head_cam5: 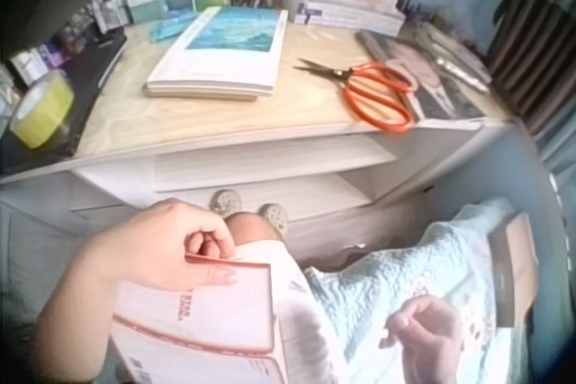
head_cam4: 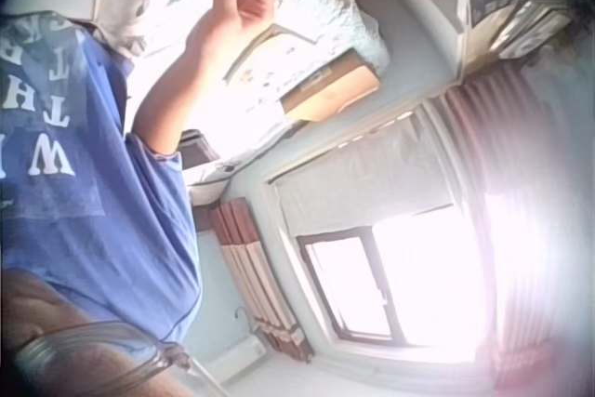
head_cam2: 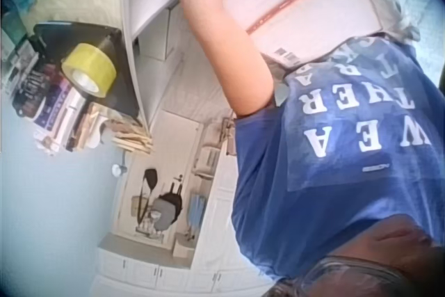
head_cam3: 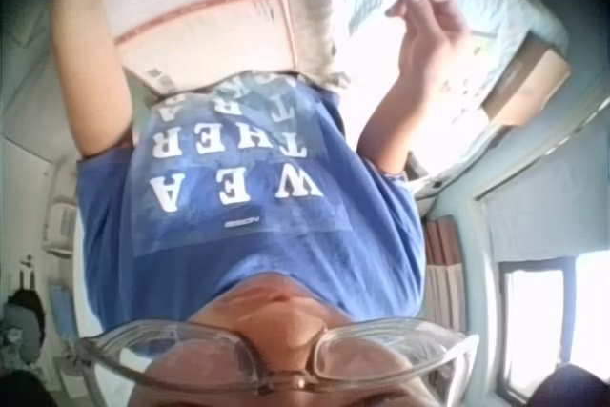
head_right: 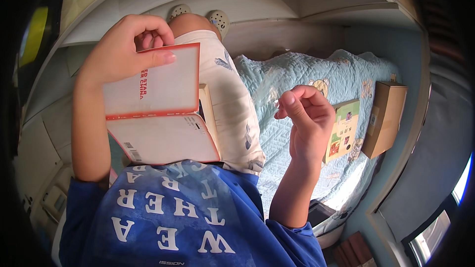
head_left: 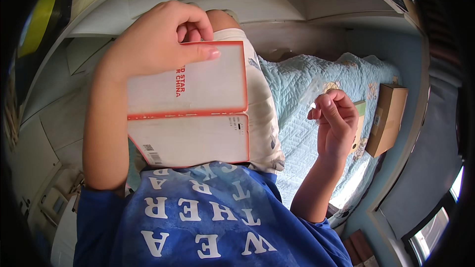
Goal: The person sits on the floor and tapes a white rectangular package using yellow packing tape. They repeatedly pull tape from a roll, cut it with red scissors, and apply it to the package's seam, smoothing it down with their hands.
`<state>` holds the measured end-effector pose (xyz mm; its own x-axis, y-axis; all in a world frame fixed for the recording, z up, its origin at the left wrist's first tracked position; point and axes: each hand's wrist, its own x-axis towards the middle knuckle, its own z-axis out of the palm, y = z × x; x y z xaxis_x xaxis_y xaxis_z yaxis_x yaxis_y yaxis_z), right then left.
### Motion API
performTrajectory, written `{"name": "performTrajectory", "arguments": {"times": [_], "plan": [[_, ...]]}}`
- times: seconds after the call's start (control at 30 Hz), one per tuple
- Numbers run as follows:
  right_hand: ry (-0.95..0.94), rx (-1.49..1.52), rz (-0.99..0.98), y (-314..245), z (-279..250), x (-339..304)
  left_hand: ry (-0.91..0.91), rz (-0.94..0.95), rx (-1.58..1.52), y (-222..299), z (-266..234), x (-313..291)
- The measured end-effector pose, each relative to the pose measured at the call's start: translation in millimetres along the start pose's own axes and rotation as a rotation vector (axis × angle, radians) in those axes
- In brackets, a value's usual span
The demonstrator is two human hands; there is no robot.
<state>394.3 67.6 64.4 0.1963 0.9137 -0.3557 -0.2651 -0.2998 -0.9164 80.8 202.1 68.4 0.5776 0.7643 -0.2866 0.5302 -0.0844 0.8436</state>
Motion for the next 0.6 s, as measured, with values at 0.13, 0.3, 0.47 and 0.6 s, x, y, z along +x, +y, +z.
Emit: {"name": "performTrajectory", "arguments": {"times": [0.13,0.3,0.47,0.6], "plan": [[-0.008,0.000,-0.006,-0.9,2.1,-4.1,-0.029,0.055,-0.066,-3.5,-3.4,-1.6],[-0.133,0.066,-0.053,1.5,2.6,-10.4,-0.023,0.077,-0.120,-1.9,-4.7,-5.5],[-0.290,0.060,-0.072,5.7,12.8,-23.3,0.019,0.055,-0.053,7.4,-5.4,-11.1],[-0.397,0.058,-0.024,13.9,21.6,-31.6,0.040,0.118,-0.019,11.7,-6.8,-13.1]]}}
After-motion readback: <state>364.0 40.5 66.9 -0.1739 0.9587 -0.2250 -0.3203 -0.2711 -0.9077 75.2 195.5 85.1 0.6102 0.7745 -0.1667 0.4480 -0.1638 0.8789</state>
